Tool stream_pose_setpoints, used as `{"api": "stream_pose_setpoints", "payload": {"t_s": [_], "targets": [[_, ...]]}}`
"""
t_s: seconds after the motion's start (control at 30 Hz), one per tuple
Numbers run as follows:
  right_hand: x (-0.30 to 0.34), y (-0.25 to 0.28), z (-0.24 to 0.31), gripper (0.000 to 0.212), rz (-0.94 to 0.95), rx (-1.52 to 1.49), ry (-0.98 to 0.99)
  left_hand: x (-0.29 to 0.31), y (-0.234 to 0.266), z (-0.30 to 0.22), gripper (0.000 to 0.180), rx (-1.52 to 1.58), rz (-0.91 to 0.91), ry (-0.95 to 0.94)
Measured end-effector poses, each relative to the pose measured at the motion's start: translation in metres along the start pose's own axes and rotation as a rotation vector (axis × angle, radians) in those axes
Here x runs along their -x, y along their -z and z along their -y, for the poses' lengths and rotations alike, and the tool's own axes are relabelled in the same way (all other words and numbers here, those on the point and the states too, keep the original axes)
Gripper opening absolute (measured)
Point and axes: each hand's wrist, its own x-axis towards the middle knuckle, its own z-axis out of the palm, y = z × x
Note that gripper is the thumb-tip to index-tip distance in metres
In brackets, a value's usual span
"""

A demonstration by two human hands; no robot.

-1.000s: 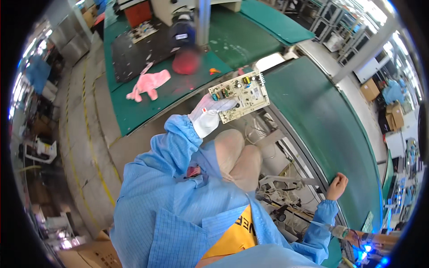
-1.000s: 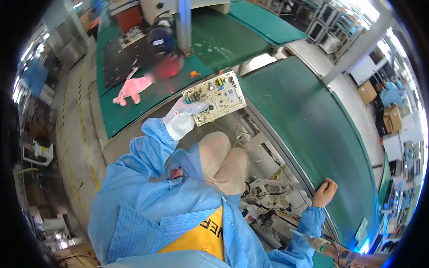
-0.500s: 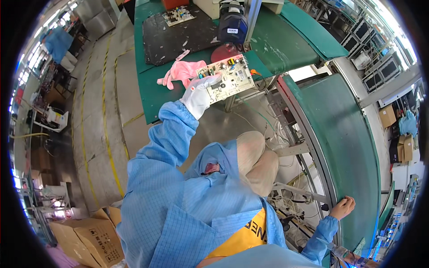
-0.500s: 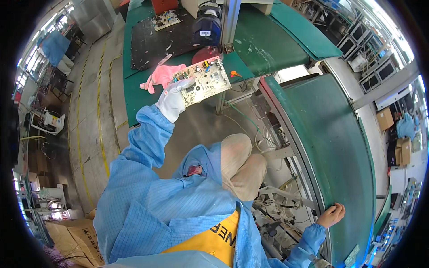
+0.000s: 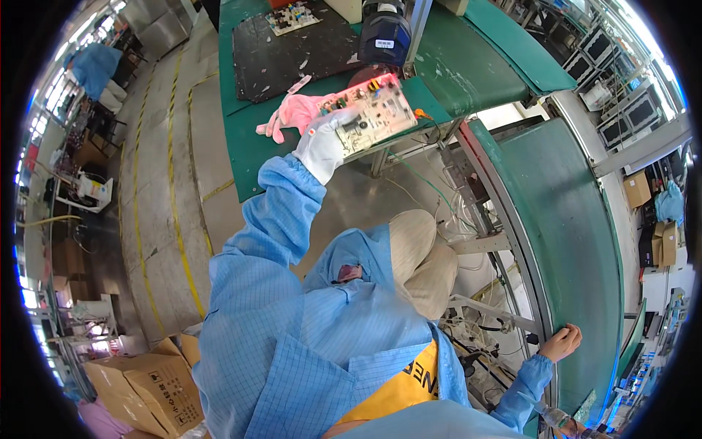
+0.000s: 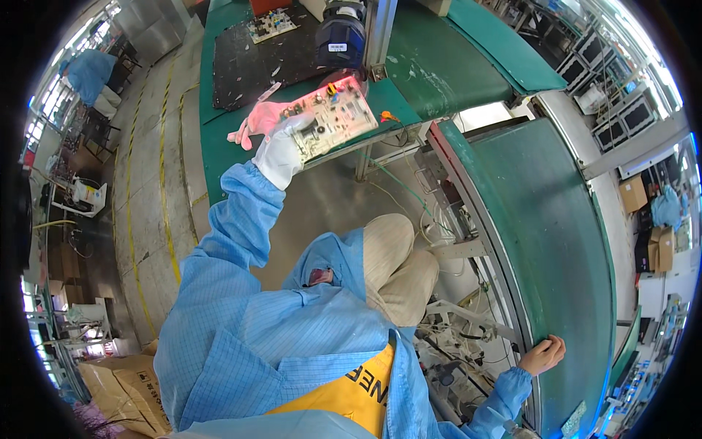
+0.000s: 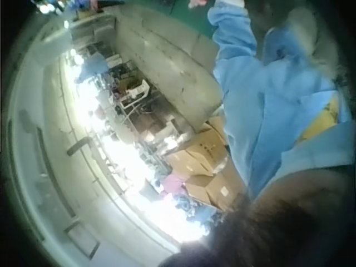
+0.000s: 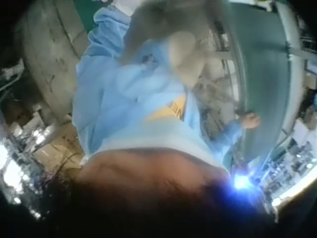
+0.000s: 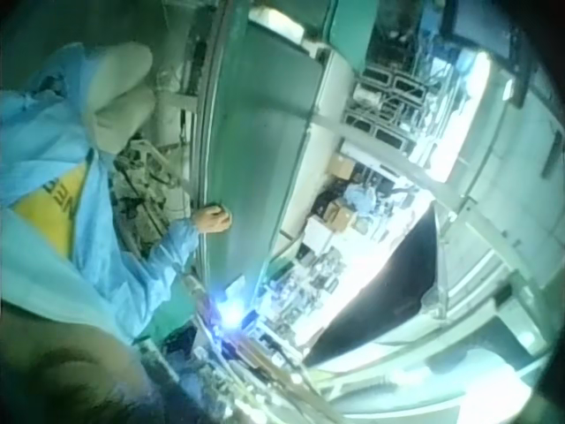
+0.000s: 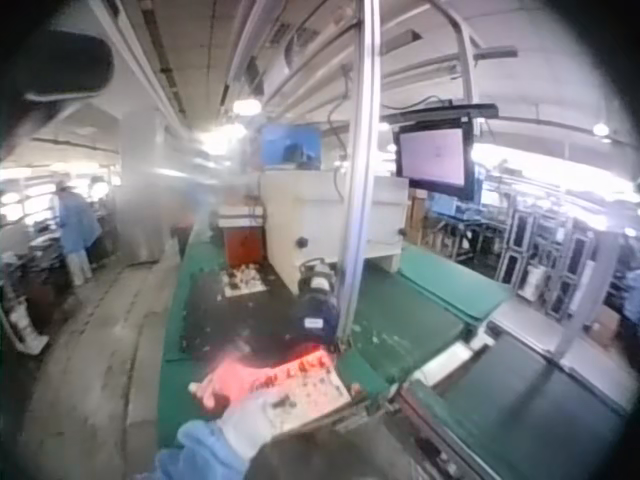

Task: Assembling printed circuit boards using an overhead power screwdriver at a factory workstation.

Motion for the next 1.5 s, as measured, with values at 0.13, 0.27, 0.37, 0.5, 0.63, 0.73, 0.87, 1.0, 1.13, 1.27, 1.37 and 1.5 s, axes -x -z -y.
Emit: {"api": "stream_pose_setpoints", "payload": {"t_s": [0.13, 0.27, 0.37, 0.5, 0.63, 0.73, 0.87, 1.0, 1.13, 1.27, 1.37, 1.5], "targets": [[-0.001, -0.001, -0.003, 0.016, 0.002, -0.014, 0.014, -0.011, -0.004, -0.004, 0.030, 0.058, -0.113, -0.120], [-0.002, 0.001, 0.004, 0.016, -0.041, -0.013, 0.023, -0.016, -0.005, -0.003, 0.027, 0.136, -0.088, -0.103], [-0.002, 0.001, -0.002, 0.016, -0.002, 0.011, 0.019, -0.033, 0.035, 0.004, 0.026, -0.401, -0.079, -0.261], [-0.016, 0.021, -0.008, 0.019, 0.224, -0.175, -0.081, -0.050, 0.063, 0.014, 0.027, -0.524, -0.086, -0.410], [-0.034, 0.127, 0.034, 0.027, 0.363, -1.234, -0.486, -0.003, 0.002, 0.004, 0.033, 0.051, -0.054, -0.112], [-0.021, 0.173, 0.005, 0.032, 0.549, -1.674, 0.075, 0.018, -0.033, 0.013, 0.038, 0.084, 0.010, -0.024], [0.007, 0.186, -0.014, 0.029, 0.349, -1.779, -0.076, 0.033, -0.048, 0.041, 0.042, 0.104, 0.092, 0.215], [0.036, 0.188, 0.034, 0.030, -0.094, -1.734, -0.345, 0.044, -0.078, 0.073, 0.044, 0.127, 0.163, 0.403], [0.040, 0.191, 0.074, 0.038, -0.114, -1.900, -0.286, 0.054, -0.097, 0.093, 0.042, 0.106, 0.291, 0.492], [0.017, 0.197, 0.070, 0.054, 0.676, -2.164, 0.305, 0.058, -0.113, 0.097, 0.044, 0.080, 0.362, 0.548], [0.015, 0.200, 0.070, 0.045, 0.627, -2.144, 0.139, 0.059, -0.119, 0.097, 0.046, 0.073, 0.384, 0.561], [0.016, 0.201, 0.072, 0.033, 0.557, -2.112, -0.081, 0.051, -0.116, 0.107, 0.047, 0.074, 0.426, 0.561]]}}
